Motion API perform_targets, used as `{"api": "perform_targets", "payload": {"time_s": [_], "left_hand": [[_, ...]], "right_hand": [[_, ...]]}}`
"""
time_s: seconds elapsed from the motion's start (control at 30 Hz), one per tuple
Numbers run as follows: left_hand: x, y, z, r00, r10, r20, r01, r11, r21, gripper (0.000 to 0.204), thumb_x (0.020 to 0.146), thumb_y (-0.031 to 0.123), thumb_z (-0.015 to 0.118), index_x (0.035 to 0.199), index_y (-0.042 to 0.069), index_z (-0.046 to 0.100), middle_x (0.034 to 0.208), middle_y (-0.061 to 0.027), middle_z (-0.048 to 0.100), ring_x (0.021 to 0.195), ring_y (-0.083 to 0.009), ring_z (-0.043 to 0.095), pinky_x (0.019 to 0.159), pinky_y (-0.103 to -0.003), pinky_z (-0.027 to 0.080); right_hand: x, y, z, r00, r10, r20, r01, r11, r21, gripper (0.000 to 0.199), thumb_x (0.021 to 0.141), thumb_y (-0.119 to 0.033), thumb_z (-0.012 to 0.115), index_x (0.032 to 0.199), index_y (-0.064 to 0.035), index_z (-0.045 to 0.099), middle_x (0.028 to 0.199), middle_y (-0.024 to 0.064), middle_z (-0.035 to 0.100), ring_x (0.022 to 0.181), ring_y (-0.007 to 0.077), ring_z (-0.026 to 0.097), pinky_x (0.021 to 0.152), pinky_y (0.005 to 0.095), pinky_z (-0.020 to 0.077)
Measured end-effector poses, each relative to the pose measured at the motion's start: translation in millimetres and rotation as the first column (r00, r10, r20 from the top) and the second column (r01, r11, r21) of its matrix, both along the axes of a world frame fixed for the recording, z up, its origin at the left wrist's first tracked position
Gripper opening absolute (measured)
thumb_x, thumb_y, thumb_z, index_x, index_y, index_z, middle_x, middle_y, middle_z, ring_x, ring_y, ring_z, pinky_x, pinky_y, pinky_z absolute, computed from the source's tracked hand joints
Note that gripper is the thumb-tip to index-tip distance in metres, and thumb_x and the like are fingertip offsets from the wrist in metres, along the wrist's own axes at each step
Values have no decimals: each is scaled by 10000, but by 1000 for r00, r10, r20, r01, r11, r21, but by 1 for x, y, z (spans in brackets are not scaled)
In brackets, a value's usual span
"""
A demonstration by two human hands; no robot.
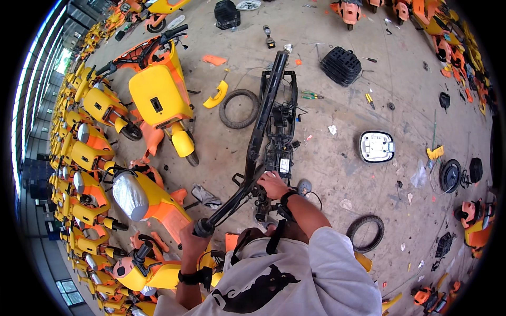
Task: The person assembles the front section of an electric scooter frame. They sit on the floor and use a wrench to tighten bolts on the steering column. They then pick up the handlebar assembly and attach it to the frame, securing it in place.
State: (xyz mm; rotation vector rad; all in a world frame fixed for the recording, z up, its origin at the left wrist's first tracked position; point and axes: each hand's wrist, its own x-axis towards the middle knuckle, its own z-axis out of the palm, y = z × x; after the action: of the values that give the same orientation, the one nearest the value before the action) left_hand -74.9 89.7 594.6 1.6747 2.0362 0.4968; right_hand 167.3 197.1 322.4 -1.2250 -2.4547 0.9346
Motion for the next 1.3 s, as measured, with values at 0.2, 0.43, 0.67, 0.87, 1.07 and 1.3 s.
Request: {"api": "perform_targets", "payload": {"time_s": [0.2,0.43,0.67,0.87,1.07,1.3], "left_hand": [[15,11,0,999,33,25,-34,999,30,201,636,77,753,783,4,636,665,-95,625,602,-154,598,583,-284,471],[27,28,9,999,48,13,-48,999,18,209,648,77,750,811,-3,645,670,-81,629,612,-128,591,594,-270,473],[56,27,13,994,10,108,-11,1000,9,214,635,59,737,820,-2,648,678,-82,632,611,-121,593,590,-272,473],[47,25,2,998,-1,62,2,1000,-7,227,618,56,733,823,5,651,669,-109,626,600,-182,616,584,-285,474],[32,26,-14,997,-54,49,56,998,-41,232,613,79,742,813,9,649,654,-129,616,592,-215,620,577,-294,475],[-8,31,-18,985,-145,-93,133,983,-126,246,607,114,756,811,19,655,648,-142,620,593,-267,632,556,-320,481]], "right_hand": [[-20,17,-20,990,-106,-98,85,976,-199,419,707,-82,554,1107,-178,630,1126,61,589,1162,289,448,913,496,326],[-38,37,-23,996,-81,-41,26,688,-725,407,833,-439,519,1118,-169,628,1153,126,610,1115,371,515,945,536,341],[-40,32,-97,923,-154,-354,-150,701,-697,529,726,-518,639,1021,-79,649,1066,197,619,1037,388,553,820,498,431],[-22,4,-42,956,-283,75,293,918,-266,201,753,-280,613,856,-119,675,901,137,654,883,366,588,721,493,444],[29,-48,-37,467,-884,1,596,314,-739,200,795,-151,555,944,-99,679,798,93,693,688,262,663,631,342,521],[29,-91,-23,219,-972,80,436,25,-899,201,788,-65,546,946,-6,655,769,111,691,642,166,648,571,265,485]]}}
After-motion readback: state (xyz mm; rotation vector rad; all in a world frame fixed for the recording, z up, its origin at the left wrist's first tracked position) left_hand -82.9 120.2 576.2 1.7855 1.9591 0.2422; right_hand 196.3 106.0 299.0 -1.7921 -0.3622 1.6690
